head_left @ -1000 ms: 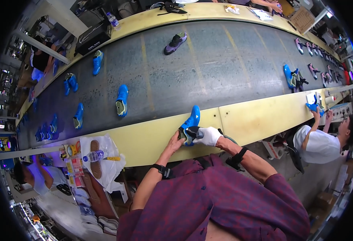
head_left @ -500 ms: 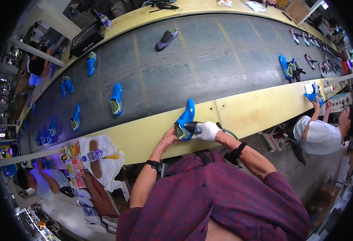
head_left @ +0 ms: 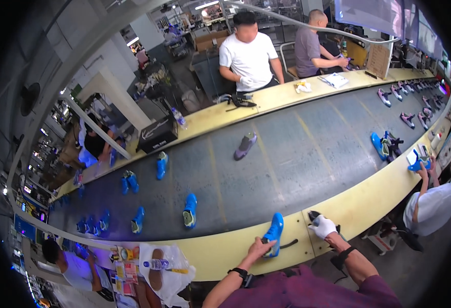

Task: The worker is assembling shoes on a production line, specifically working on the upper parts and soles.

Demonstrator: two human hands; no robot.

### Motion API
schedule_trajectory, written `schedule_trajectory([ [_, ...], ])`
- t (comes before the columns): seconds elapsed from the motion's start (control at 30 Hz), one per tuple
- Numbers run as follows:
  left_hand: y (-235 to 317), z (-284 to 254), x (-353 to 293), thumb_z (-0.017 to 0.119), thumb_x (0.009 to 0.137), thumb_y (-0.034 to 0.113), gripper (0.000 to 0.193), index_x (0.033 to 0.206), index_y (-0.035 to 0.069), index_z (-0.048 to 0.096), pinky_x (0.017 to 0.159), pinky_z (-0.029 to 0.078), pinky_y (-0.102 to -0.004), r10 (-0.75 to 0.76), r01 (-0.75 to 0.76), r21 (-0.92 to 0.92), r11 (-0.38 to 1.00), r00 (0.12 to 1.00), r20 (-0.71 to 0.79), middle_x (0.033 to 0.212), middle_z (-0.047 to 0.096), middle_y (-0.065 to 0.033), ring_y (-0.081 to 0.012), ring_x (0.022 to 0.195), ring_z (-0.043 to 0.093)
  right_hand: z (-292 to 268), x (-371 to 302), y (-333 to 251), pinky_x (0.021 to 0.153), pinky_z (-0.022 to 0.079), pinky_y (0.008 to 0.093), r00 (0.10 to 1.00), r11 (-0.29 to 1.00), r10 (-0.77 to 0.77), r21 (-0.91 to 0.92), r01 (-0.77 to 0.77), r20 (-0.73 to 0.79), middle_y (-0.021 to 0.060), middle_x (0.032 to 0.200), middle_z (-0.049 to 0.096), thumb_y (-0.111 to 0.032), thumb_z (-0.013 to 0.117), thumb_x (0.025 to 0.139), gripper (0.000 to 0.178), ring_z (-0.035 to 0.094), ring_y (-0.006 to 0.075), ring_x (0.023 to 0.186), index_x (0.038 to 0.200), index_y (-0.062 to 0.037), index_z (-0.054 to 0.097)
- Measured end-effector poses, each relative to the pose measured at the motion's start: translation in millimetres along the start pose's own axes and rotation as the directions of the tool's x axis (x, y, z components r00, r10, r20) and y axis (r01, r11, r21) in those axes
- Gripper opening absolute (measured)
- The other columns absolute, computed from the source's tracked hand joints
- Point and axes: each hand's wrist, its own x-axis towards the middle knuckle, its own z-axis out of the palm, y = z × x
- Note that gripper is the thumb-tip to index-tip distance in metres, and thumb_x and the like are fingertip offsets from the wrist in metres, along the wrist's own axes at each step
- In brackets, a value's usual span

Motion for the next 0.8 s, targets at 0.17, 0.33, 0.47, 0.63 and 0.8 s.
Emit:
schedule_trajectory([
  [0.17, 61, 7, -19, 0.073, 0.078, 0.081, 0.114, 0.140, -0.011, 0.048, 0.096, 0.058, -0.0500, 0.053, -0.063, 0.250, 0.966, 0.998, 0.045, 0.130, 0.068, -0.0316, -0.0427, 0.118, 0.071, -27, 22, 33, 0.094, 0.057, 0.0484, 0.962, 0.998, 0.061, 0.044, -0.051, -0.264, 0.0183, 0.110, 0.078, -0.044, 0.084, 0.088, 0.051, 0.074, 0.0394, 0.107, 0.116, -0.0059, 0.065],
  [0.33, 72, 3, -7, 0.068, 0.085, 0.075, 0.105, 0.143, -0.010, 0.049, 0.098, 0.057, -0.0496, 0.128, -0.167, 0.260, 0.951, 0.979, 0.161, 0.128, 0.070, -0.0323, -0.0421, 0.120, 0.070, -45, 37, 34, 0.095, 0.056, 0.0481, 0.980, 0.987, 0.109, -0.100, -0.127, -0.164, 0.0205, 0.112, 0.077, -0.051, 0.081, 0.087, 0.054, 0.073, 0.0412, 0.108, 0.112, -0.0053, 0.069],
  [0.47, 124, -30, -23, 0.070, 0.094, 0.050, 0.084, 0.154, -0.001, 0.043, 0.106, 0.052, -0.0543, 0.117, -0.301, 0.495, 0.815, 0.922, 0.369, 0.140, 0.064, -0.0291, -0.0485, 0.126, 0.065, -48, 30, 47, 0.096, 0.056, 0.0483, 0.969, 0.978, 0.171, -0.085, -0.189, -0.179, 0.0219, 0.114, 0.077, -0.056, 0.080, 0.086, 0.058, 0.072, 0.0419, 0.110, 0.115, -0.0062, 0.072],
  [0.63, 100, -7, 2, 0.079, 0.085, 0.019, 0.082, 0.159, 0.017, 0.043, 0.109, 0.043, -0.0629, 0.713, -0.609, 0.791, 0.062, 0.581, 0.392, 0.169, 0.035, -0.0220, -0.0434, 0.147, 0.045, -43, 36, 40, 0.096, 0.056, 0.0491, 0.966, 0.979, 0.145, -0.108, -0.171, -0.215, 0.0216, 0.113, 0.077, -0.056, 0.080, 0.086, 0.056, 0.073, 0.0417, 0.109, 0.113, -0.0074, 0.073],
  [0.8, 99, 27, 22, 0.090, 0.073, 0.034, 0.079, 0.145, 0.021, 0.059, 0.106, 0.043, -0.0585, 0.637, -0.645, 0.737, -0.202, 0.485, 0.599, 0.156, 0.050, -0.0128, -0.0368, 0.146, 0.044, -41, 40, 37, 0.095, 0.056, 0.0491, 0.962, 0.983, 0.127, -0.099, -0.155, -0.244, 0.0228, 0.111, 0.077, -0.055, 0.080, 0.085, 0.056, 0.073, 0.0422, 0.108, 0.112, -0.0063, 0.073],
])
